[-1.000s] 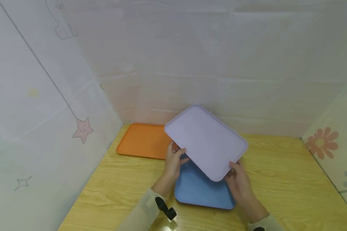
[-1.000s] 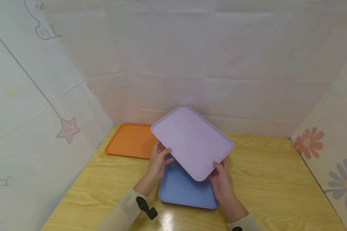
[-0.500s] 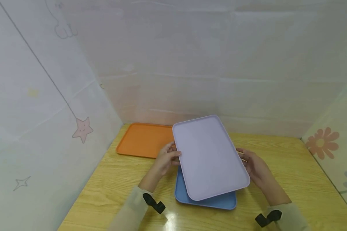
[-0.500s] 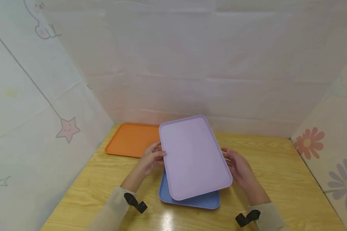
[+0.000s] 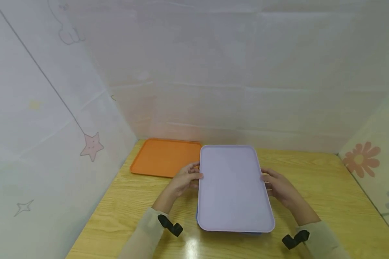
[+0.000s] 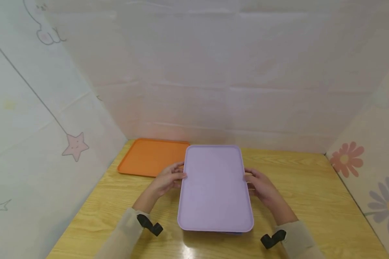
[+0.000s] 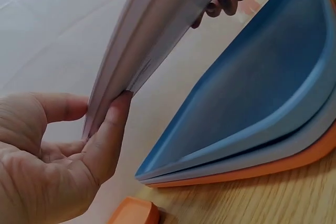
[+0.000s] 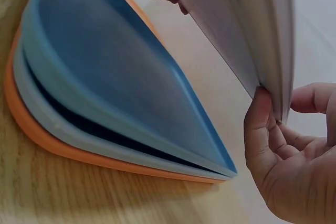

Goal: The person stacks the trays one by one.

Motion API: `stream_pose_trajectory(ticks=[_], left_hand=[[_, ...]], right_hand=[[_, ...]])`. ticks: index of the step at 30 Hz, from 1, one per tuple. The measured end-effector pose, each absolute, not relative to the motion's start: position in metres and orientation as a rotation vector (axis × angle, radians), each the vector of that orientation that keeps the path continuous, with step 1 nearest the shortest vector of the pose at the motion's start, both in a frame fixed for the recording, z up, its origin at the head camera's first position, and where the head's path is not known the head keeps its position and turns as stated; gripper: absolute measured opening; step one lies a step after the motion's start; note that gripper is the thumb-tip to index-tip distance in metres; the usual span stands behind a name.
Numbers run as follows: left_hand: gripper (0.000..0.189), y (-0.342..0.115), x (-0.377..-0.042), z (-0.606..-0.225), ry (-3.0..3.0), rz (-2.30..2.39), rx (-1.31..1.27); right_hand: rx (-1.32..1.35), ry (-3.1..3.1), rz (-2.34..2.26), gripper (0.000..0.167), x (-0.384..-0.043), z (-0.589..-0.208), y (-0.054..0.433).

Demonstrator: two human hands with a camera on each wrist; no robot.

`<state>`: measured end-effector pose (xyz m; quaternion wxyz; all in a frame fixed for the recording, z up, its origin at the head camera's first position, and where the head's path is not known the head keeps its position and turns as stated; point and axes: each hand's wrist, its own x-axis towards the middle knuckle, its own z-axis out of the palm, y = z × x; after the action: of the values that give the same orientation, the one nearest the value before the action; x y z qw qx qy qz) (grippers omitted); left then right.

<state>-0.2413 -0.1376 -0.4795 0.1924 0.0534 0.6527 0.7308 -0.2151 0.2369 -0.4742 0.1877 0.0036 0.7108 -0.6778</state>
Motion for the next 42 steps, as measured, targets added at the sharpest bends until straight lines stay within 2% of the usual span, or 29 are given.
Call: stream_pose_trajectory(ticks=[8,42], left_hand=[[0.073,-0.141,-0.247,-0.485,1.865,1.985,0.15],[0.075,-0.135,-0.261,-0.497,1.974,1.868,0.102]], right_hand=[[-0.028,1.99,-1.899,0.063,-0.213,-0.483,0.236],[0.101,2.097,-1.794,0.062,-0.225,-0.5,0.23]])
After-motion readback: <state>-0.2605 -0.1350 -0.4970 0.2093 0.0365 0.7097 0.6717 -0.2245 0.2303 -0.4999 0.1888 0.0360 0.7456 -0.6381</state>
